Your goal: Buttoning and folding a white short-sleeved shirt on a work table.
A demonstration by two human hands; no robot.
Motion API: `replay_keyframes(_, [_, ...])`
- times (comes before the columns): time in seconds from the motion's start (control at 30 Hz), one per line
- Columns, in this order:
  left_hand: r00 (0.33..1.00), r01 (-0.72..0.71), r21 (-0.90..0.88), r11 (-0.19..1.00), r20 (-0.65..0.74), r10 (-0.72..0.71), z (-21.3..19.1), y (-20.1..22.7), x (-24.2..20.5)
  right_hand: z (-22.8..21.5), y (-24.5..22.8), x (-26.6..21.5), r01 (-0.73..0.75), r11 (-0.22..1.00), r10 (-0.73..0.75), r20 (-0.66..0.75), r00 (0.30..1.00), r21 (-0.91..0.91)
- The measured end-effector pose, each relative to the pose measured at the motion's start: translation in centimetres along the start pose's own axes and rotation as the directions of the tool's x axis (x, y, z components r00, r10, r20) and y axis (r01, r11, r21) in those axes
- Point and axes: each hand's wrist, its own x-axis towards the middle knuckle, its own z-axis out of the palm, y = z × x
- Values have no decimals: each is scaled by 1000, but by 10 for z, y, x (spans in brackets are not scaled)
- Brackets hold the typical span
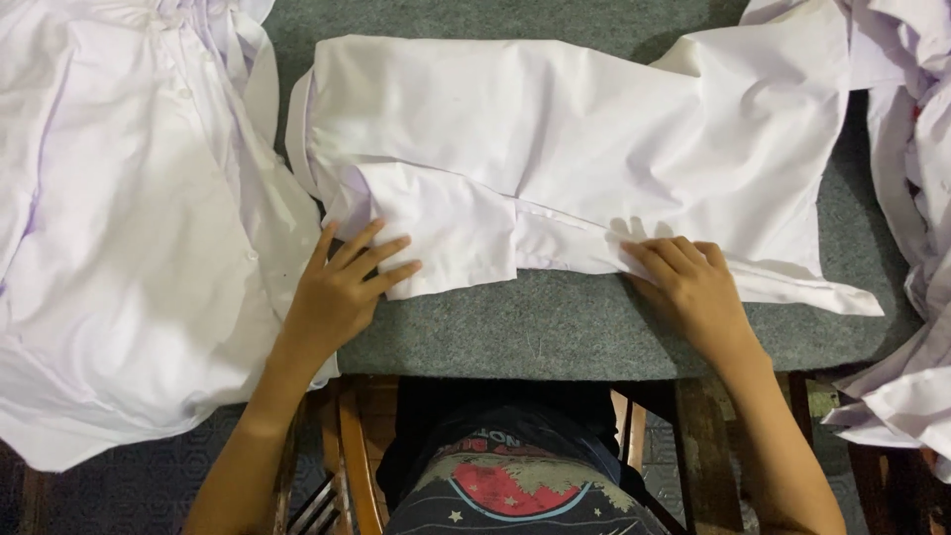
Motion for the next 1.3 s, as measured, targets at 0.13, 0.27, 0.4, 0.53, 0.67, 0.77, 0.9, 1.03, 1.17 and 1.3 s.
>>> replay_keyframes(0.13, [977, 14, -221, 975, -205, -61, -5, 13, -4, -15, -4, -15, -7, 996, 14, -78, 997, 85])
replay_keyframes(0.27, [940, -93, -660, 745, -305, -153, -70, 35, -20, -48, -12, -31, -21, 972, 22, -4, 1000, 234])
replay_keyframes(0.4, [933, 178, -808, 561, 320, 165, -153, 61, -9, -45, -11, -58, -45, 944, -7, 156, 988, 328])
replay_keyframes(0.53, [586, 575, -554, 602, 792, 170, -125, 66, -32, -55, -16, -68, -124, 885, -8, 281, 960, 449])
replay_keyframes(0.67, [273, 874, -187, 448, 953, -135, -143, 67, -5, -66, -3, -88, -306, 752, 83, 376, 923, 584])
replay_keyframes(0.77, [227, 954, -71, 292, 807, -545, -146, 55, 10, -61, 21, -108, -389, 832, 350, 169, 921, 395])
replay_keyframes(0.9, [412, 903, -161, 399, 591, -693, -92, 16, -11, -11, 70, -146, -551, 834, 545, -141, 827, -11])
replay_keyframes(1.03, [391, 900, -76, 429, 577, -717, -71, 13, 0, -16, 62, -123, -671, 728, 683, -72, 727, 142])
replay_keyframes(1.17, [420, 908, -281, 312, 586, -694, -73, 13, 5, -2, 92, -130, -763, 629, 767, 44, 640, 148])
replay_keyframes(1.3, [486, 826, -536, 173, 522, -701, -60, 18, -9, -18, 86, -117, -783, 602, 783, 80, 617, 157])
